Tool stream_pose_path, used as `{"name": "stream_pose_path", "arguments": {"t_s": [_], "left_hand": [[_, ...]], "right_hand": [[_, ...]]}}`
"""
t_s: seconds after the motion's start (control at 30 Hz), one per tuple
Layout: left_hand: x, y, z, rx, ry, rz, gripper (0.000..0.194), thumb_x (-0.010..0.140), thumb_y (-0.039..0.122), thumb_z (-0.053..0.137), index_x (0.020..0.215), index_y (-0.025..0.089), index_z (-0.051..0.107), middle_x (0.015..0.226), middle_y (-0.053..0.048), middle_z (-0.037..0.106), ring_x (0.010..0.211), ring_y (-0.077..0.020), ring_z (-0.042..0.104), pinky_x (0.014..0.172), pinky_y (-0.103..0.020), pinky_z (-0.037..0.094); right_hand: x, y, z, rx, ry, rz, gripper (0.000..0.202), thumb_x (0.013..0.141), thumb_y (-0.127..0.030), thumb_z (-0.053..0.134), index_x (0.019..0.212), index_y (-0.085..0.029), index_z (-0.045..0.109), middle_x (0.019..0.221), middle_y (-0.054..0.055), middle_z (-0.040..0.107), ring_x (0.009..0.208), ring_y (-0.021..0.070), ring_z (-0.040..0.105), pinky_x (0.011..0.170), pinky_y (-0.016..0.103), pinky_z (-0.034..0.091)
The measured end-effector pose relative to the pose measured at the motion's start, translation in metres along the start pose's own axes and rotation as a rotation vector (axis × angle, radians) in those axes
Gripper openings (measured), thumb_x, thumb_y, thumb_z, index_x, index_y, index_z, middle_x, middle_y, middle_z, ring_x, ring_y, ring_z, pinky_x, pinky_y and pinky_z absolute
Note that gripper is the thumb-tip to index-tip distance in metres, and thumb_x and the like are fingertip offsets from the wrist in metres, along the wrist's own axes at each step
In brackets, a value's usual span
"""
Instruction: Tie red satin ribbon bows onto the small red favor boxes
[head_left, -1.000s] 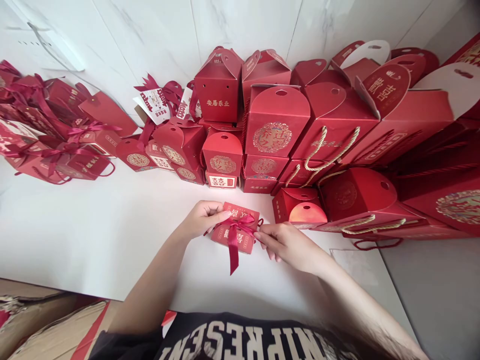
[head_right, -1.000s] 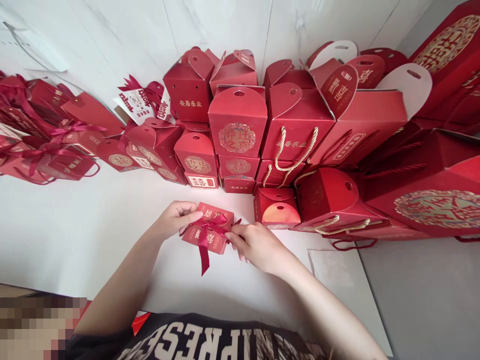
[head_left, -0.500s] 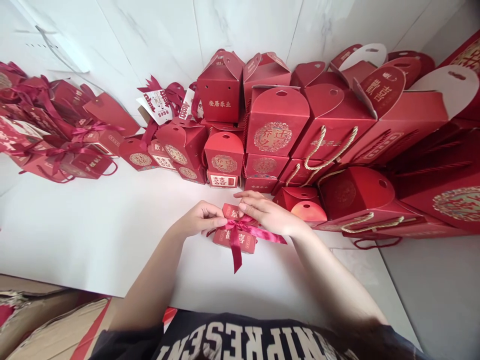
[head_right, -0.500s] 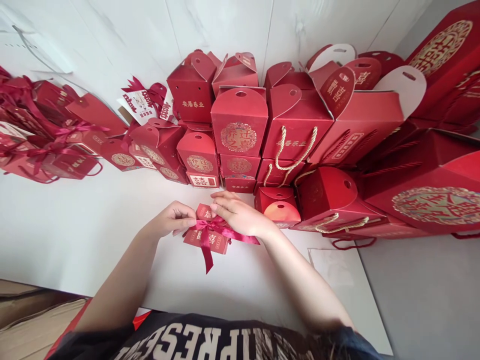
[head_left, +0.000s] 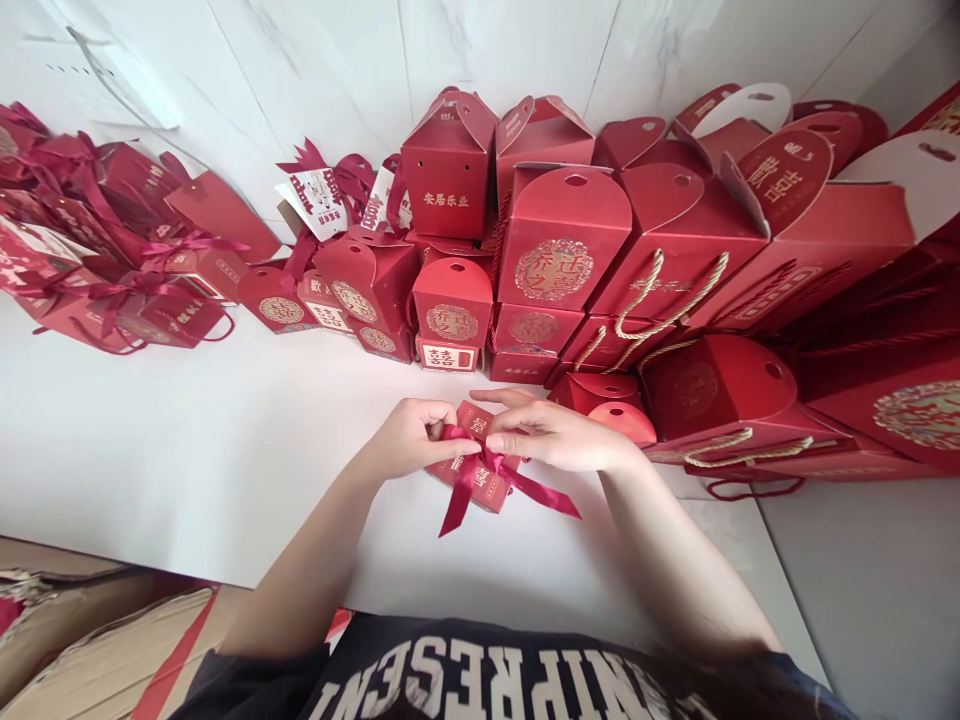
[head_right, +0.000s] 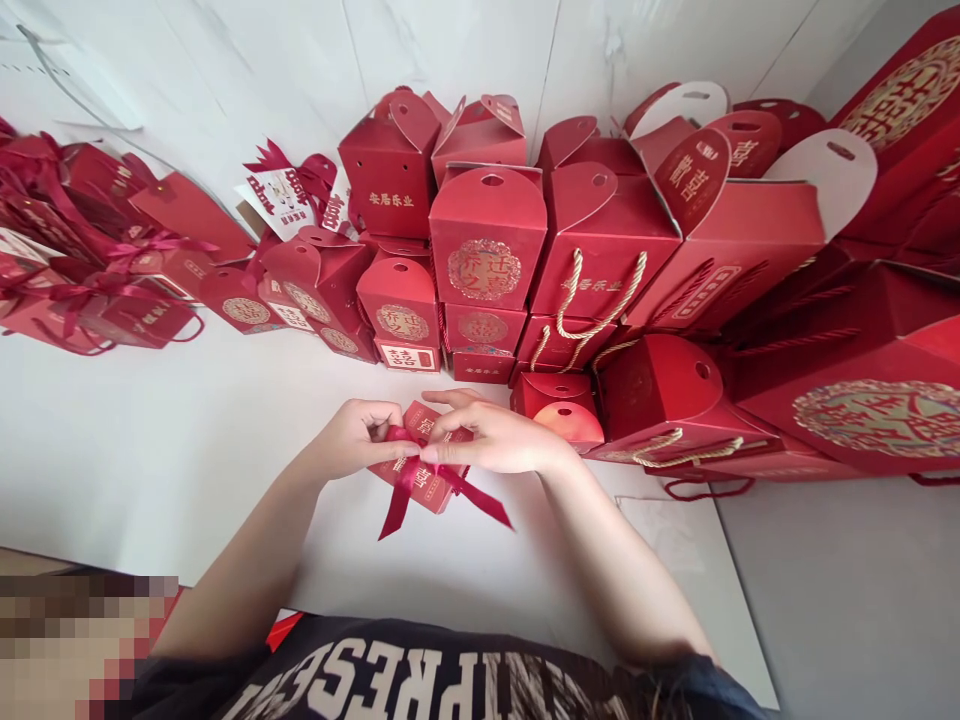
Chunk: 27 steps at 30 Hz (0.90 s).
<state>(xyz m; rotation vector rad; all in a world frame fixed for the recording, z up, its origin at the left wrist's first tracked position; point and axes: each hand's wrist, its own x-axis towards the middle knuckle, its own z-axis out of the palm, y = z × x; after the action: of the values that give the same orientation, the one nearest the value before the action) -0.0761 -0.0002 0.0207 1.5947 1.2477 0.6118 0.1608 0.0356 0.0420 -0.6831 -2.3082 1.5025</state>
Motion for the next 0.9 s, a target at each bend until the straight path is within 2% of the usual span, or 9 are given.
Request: {"name": "stream_pose_path", "arguments": {"t_s": [0.07,0.13,0.2,0.33,0.43,0.53,0.7,0.8,0.9], "left_hand": [[-0.001,0.002,-0.001,-0.008,-0.021,-0.013,0.047,0.071,0.042,0.076,0.059,0.016,0.040,0.051,0.008,0.035,0.050,-0.0054,0.029,0.047,-0.019,0.023],[-0.002,0.003,-0.003,-0.030,-0.068,-0.020,0.046,0.070,0.042,0.078,0.060,0.016,0.041,0.051,0.008,0.035,0.050,-0.0053,0.030,0.047,-0.019,0.024],[-0.002,0.002,-0.006,-0.041,-0.105,-0.020,0.044,0.069,0.041,0.079,0.062,0.016,0.044,0.052,0.008,0.036,0.050,-0.0052,0.030,0.047,-0.018,0.024],[-0.001,0.000,-0.007,-0.044,-0.149,0.002,0.041,0.070,0.041,0.079,0.065,0.015,0.047,0.053,0.008,0.038,0.051,-0.0054,0.032,0.048,-0.019,0.025],[0.000,-0.004,-0.009,-0.115,-0.168,0.009,0.037,0.084,0.044,0.066,0.067,0.015,0.049,0.056,0.006,0.042,0.051,-0.0066,0.038,0.049,-0.020,0.030],[0.001,-0.008,-0.010,-0.157,-0.159,0.001,0.039,0.092,0.044,0.054,0.066,0.015,0.048,0.057,0.004,0.045,0.051,-0.0070,0.042,0.050,-0.020,0.033],[0.003,-0.013,-0.009,-0.159,-0.146,-0.010,0.040,0.091,0.044,0.057,0.064,0.015,0.049,0.055,0.004,0.045,0.049,-0.0067,0.042,0.048,-0.020,0.034],[0.004,-0.015,-0.008,-0.194,-0.155,-0.005,0.040,0.091,0.043,0.057,0.064,0.015,0.049,0.054,0.004,0.045,0.048,-0.0060,0.041,0.047,-0.019,0.032],[0.005,-0.015,-0.009,-0.216,-0.174,0.014,0.038,0.091,0.042,0.057,0.065,0.015,0.051,0.053,0.004,0.046,0.046,-0.0055,0.040,0.045,-0.019,0.030]], "right_hand": [[0.000,0.005,-0.001,0.028,-0.039,0.020,0.020,0.088,-0.043,0.066,0.088,-0.025,0.075,0.133,0.004,0.061,0.147,0.0233,0.030,0.118,0.041,0.025],[0.001,0.010,-0.001,0.116,-0.051,0.032,0.021,0.086,-0.043,0.069,0.086,-0.023,0.074,0.142,0.004,0.054,0.143,0.0251,0.036,0.116,0.040,0.027],[0.001,0.013,0.000,0.224,-0.007,0.064,0.025,0.090,-0.044,0.063,0.085,-0.022,0.074,0.145,0.004,0.051,0.137,0.0249,0.045,0.112,0.039,0.033],[0.001,0.011,0.011,0.282,0.200,0.130,0.029,0.092,-0.045,0.059,0.083,-0.020,0.071,0.135,0.007,0.058,0.128,0.0246,0.052,0.107,0.039,0.037],[-0.002,0.010,0.022,0.279,0.343,0.153,0.031,0.089,-0.043,0.064,0.070,-0.018,0.062,0.131,0.008,0.059,0.128,0.0248,0.053,0.107,0.040,0.037],[-0.004,0.013,0.028,0.318,0.358,0.138,0.029,0.089,-0.040,0.065,0.070,-0.019,0.060,0.135,0.009,0.058,0.132,0.0246,0.050,0.109,0.041,0.034],[-0.006,0.024,0.032,0.464,0.360,0.154,0.030,0.091,-0.043,0.061,0.073,-0.020,0.066,0.142,0.009,0.054,0.137,0.0259,0.043,0.112,0.042,0.029],[-0.003,0.028,0.038,0.580,0.383,0.108,0.035,0.093,-0.045,0.058,0.070,-0.019,0.064,0.137,0.008,0.055,0.131,0.0262,0.049,0.108,0.041,0.034],[0.000,0.032,0.045,0.597,0.442,0.050,0.037,0.095,-0.043,0.056,0.067,-0.019,0.062,0.129,0.007,0.056,0.127,0.0246,0.050,0.108,0.040,0.034]]}}
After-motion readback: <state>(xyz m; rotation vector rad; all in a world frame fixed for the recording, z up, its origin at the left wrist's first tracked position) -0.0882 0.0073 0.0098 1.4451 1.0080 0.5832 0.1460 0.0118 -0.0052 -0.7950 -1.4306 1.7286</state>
